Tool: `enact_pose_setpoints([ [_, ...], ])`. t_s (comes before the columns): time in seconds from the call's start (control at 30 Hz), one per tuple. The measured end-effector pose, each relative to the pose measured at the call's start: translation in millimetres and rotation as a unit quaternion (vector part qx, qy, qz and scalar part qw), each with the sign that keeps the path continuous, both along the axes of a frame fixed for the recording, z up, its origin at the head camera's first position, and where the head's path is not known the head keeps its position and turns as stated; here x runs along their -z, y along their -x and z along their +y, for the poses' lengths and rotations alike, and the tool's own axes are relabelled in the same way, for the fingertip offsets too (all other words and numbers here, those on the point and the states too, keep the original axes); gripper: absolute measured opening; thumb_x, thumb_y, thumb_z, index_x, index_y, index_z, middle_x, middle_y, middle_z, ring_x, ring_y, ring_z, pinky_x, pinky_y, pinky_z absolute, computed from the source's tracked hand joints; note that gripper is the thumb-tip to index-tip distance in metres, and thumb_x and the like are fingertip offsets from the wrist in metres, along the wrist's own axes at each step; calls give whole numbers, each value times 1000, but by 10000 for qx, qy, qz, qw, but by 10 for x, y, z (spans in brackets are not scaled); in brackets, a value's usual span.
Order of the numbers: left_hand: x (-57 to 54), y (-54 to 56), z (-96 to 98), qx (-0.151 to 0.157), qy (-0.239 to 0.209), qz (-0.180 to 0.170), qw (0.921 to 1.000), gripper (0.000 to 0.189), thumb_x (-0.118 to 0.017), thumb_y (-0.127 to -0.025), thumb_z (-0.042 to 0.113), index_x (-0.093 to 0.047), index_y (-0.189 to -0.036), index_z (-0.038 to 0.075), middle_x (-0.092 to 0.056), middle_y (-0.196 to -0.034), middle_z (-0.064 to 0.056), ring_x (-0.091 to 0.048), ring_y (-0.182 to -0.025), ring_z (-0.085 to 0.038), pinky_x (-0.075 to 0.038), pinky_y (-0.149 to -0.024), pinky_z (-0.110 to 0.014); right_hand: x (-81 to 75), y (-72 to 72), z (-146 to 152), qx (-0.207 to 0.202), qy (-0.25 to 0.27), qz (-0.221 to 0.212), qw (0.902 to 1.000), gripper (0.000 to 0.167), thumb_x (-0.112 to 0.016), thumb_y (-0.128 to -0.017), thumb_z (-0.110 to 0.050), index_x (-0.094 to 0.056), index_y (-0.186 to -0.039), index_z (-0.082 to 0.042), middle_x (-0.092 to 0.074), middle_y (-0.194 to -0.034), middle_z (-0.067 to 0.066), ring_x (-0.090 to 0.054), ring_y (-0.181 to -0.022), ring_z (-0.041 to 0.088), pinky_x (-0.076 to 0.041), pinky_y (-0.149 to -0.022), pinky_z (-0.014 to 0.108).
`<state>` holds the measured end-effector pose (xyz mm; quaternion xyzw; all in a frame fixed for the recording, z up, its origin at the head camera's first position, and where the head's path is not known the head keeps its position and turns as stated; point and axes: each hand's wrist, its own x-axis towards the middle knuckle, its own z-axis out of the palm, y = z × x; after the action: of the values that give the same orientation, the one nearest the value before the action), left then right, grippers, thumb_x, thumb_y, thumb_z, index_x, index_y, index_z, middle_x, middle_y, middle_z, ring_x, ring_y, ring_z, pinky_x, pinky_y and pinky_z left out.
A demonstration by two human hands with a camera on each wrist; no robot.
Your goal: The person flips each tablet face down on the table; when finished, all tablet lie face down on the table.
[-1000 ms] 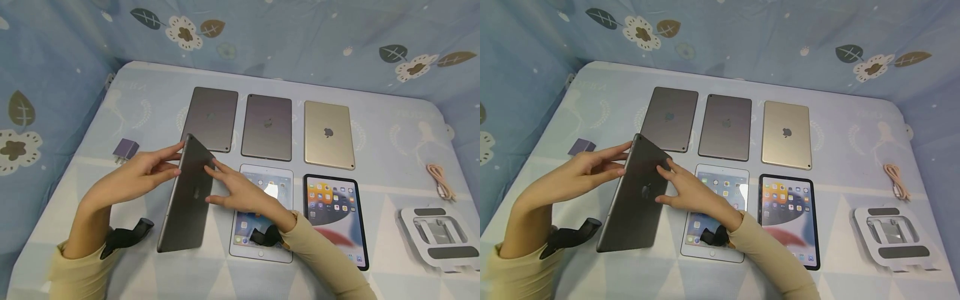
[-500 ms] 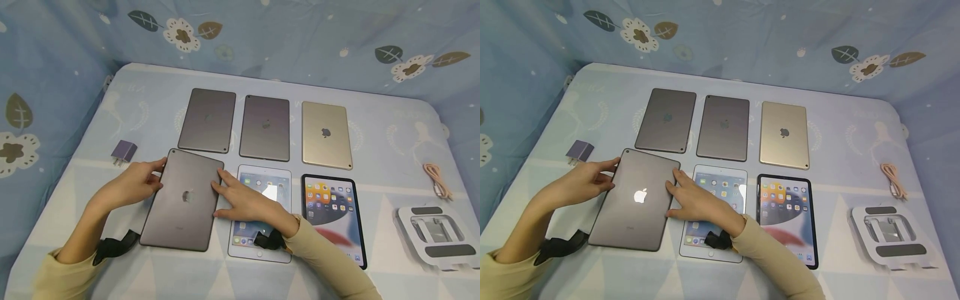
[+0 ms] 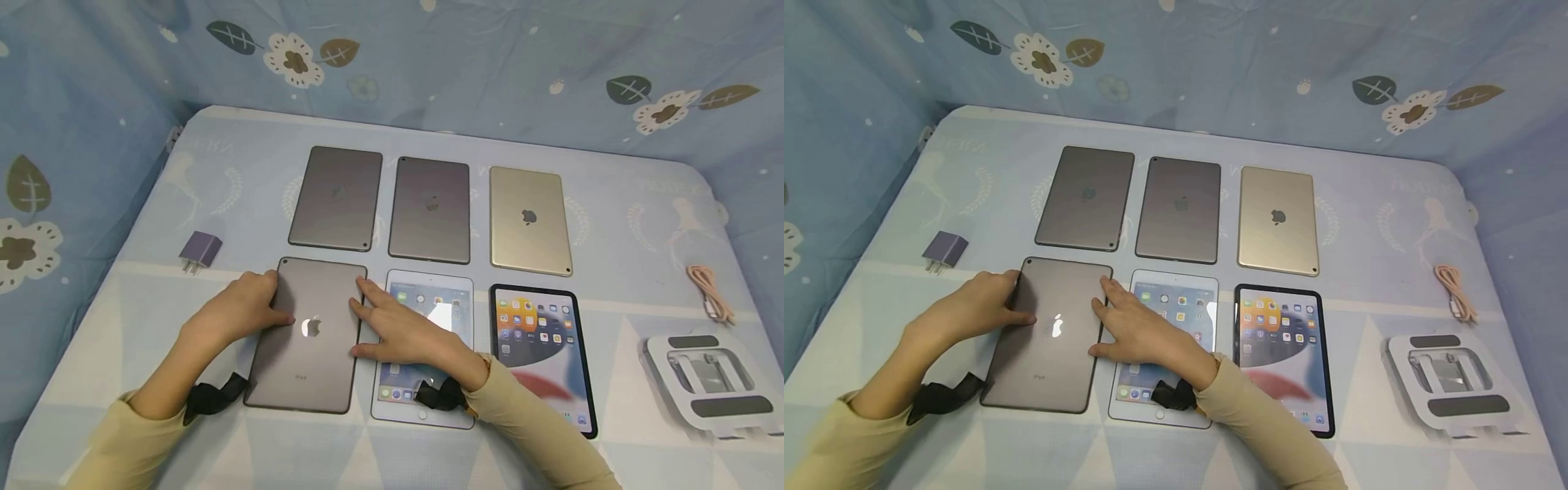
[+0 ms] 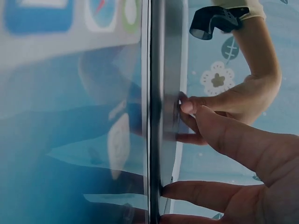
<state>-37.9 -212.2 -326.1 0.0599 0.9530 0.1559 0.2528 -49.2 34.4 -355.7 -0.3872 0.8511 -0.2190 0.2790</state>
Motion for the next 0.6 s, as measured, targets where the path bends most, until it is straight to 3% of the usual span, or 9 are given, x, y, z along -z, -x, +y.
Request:
enact_pose_setpoints([
  [0.17,-24,-18,77,-40,260,120,9996,45,-81,-75,28,-57,-86,-8,-59,-73,-15,-53,-63,-22,-45,-55,-36,0,-11,2,41,-34,35,10000,74,-65,-90,-37,-35,-146,3,-5,-160,21,-7,-150,30,-17,-120,41],
  [0.33,-13,-25,246,11,451,905,9949,46,-80,-77,28,-60,-94,-10,-64,-85,-22,-62,-65,-29,-49,-53,-41,24,13,71,219,45,64,9997,74,-65,-90,-37,-35,-146,0,-10,-161,18,-11,-149,30,-19,-120,41],
  [0.47,16,-12,495,335,260,1434,9888,41,-78,-79,31,-62,-93,-4,-65,-85,-17,-62,-64,-27,-49,-54,-41,64,65,227,606,234,170,9977,74,-66,-90,-37,-36,-147,-1,-17,-160,18,-16,-148,31,-23,-118,43],
  [0.6,94,38,783,851,239,1497,9848,40,-77,-80,37,-64,-92,0,-64,-81,-10,-61,-67,-23,-50,-58,-40,90,117,427,1012,238,356,9939,73,-67,-89,-36,-37,-146,-1,-20,-158,19,-17,-148,33,-26,-116,47],
])
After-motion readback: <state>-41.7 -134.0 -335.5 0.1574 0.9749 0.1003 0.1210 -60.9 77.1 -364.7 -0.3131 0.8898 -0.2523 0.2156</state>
